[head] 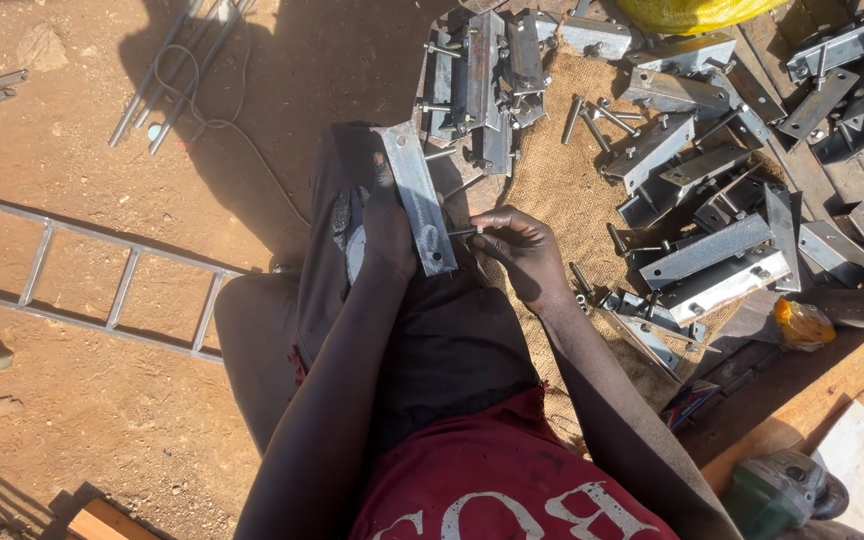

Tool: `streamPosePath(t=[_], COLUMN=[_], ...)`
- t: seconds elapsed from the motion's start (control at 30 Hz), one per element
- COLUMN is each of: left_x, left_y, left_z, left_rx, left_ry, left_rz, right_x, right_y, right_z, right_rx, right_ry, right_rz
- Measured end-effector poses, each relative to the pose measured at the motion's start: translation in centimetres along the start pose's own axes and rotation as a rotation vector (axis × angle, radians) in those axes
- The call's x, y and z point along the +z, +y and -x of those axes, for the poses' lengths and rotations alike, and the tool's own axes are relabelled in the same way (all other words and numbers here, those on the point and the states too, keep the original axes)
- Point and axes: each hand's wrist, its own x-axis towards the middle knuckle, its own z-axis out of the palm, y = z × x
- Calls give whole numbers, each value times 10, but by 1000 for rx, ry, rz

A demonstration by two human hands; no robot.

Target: Assembling metal brackets by joining components with bolts on a wooden workbench.

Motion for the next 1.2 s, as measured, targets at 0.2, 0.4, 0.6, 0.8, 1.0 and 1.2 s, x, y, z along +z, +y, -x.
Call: streamPosePath(t=[0.2, 0.4, 0.6, 0.8, 1.0, 1.2], left_x=[-7, -11, 2, -15, -20, -31], left_y=[-1, -5, 9, 0, -3, -12], left_z=[2, -14, 13, -22, -30, -38], left_rx=[-2, -4, 5, -103, -49, -18], left_ry=[-2, -12, -147, -406, -442, -369], left_rz=[-19, -26, 58, 358, 315, 261], right_x=[-4, -16, 10, -13, 1, 13], right_y=[8, 42, 40, 30, 9, -6], right_z=[-7, -7, -9, 27, 13, 10], right_rx=[105, 229, 224, 273, 170, 85], right_ry=[-20, -33, 34, -29, -136, -208], right_rz=[-82, -176, -202, -421, -372, -451])
